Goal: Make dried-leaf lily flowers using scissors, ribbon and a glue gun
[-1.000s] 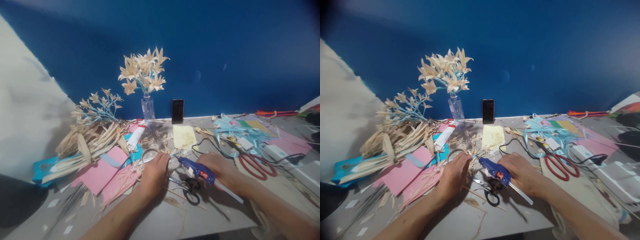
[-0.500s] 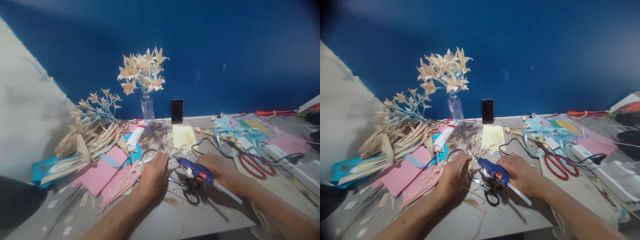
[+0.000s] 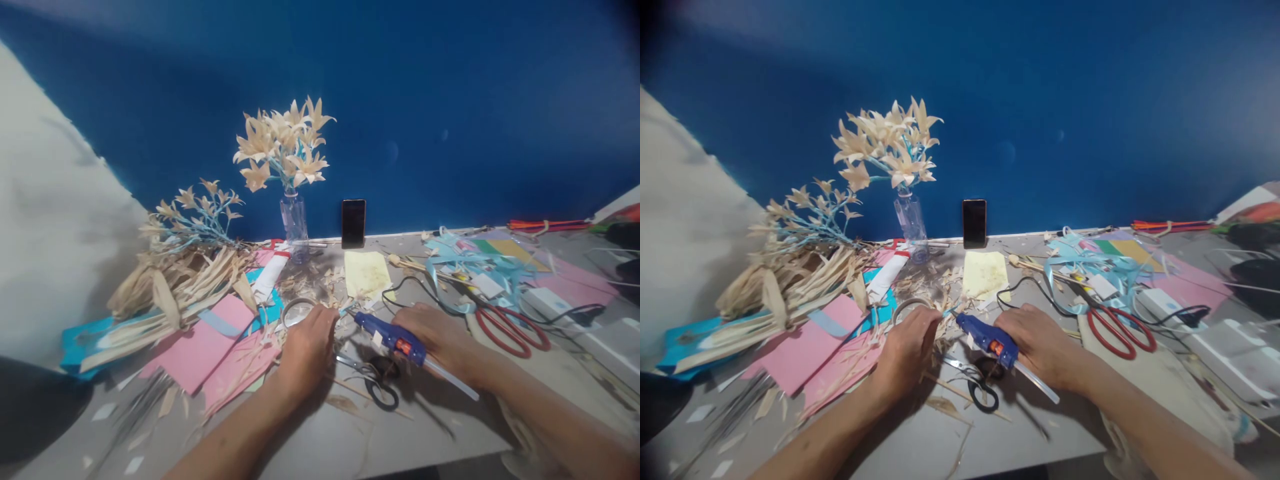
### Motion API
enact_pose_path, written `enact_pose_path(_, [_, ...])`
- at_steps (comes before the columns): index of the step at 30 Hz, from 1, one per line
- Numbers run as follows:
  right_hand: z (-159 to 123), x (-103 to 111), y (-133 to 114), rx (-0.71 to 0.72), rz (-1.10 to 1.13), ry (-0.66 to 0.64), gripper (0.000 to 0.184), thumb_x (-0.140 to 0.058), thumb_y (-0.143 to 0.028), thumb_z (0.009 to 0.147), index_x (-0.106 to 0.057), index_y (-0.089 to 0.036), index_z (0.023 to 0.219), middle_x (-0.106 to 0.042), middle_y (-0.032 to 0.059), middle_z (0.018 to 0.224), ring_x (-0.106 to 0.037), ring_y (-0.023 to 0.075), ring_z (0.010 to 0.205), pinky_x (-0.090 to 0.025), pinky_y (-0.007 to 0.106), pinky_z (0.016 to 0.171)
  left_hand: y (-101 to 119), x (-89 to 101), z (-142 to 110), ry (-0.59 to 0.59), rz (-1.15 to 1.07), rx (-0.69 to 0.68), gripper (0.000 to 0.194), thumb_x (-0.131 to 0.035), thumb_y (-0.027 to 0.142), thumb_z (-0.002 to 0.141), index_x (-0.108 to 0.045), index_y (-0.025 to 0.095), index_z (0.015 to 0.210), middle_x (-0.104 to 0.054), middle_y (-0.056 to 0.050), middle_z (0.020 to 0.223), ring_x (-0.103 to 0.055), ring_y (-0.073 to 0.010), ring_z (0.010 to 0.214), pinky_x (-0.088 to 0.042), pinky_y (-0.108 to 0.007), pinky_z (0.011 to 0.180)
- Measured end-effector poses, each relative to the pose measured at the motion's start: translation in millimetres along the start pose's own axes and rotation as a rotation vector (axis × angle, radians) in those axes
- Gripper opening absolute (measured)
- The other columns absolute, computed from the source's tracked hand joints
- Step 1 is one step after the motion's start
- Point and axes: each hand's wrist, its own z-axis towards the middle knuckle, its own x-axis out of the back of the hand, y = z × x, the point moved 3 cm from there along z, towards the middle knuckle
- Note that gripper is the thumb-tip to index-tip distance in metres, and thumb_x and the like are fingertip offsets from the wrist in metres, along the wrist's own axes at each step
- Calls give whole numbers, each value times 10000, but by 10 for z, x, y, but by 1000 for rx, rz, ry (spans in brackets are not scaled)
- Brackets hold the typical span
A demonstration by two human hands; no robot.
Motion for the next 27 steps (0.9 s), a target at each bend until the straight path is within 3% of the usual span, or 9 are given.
enact_pose_path(9, [-91,74,87,-18,-51,51,187,-445,-301,990,-604,-204,989,-661,59,874,-589,223,820,-345,334,752,-20,15,4,36,-24,13,215,-429,87,965,-554,204,835,-564,-17,726,-531,-166,636,-406,-263,588])
enact_pose_path(15, [-241,150,631,-167,-389,49,189,-501,-250,937,-623,-185,1066,-655,112,944,-580,276,883,-357,372,789,-16,24,25,74,-31,-15,218,-425,125,981,-572,199,838,-587,-22,729,-573,-164,663,-443,-259,611])
enact_pose_path(20, [-294,164,1065,-273,-441,-10,305,-585,-97,772,-647,-187,1057,-656,114,1002,-584,292,977,-374,357,813,-27,35,33,125,-71,-15,209,-432,155,986,-589,200,855,-611,-22,733,-594,-164,672,-460,-263,623])
enact_pose_path(27, [-183,170,985,-213,-292,-27,269,-575,-73,770,-652,-175,1006,-646,106,992,-582,253,954,-418,320,831,-38,32,38,125,-98,7,200,-442,181,985,-605,197,870,-616,-22,736,-595,-161,680,-461,-262,627])
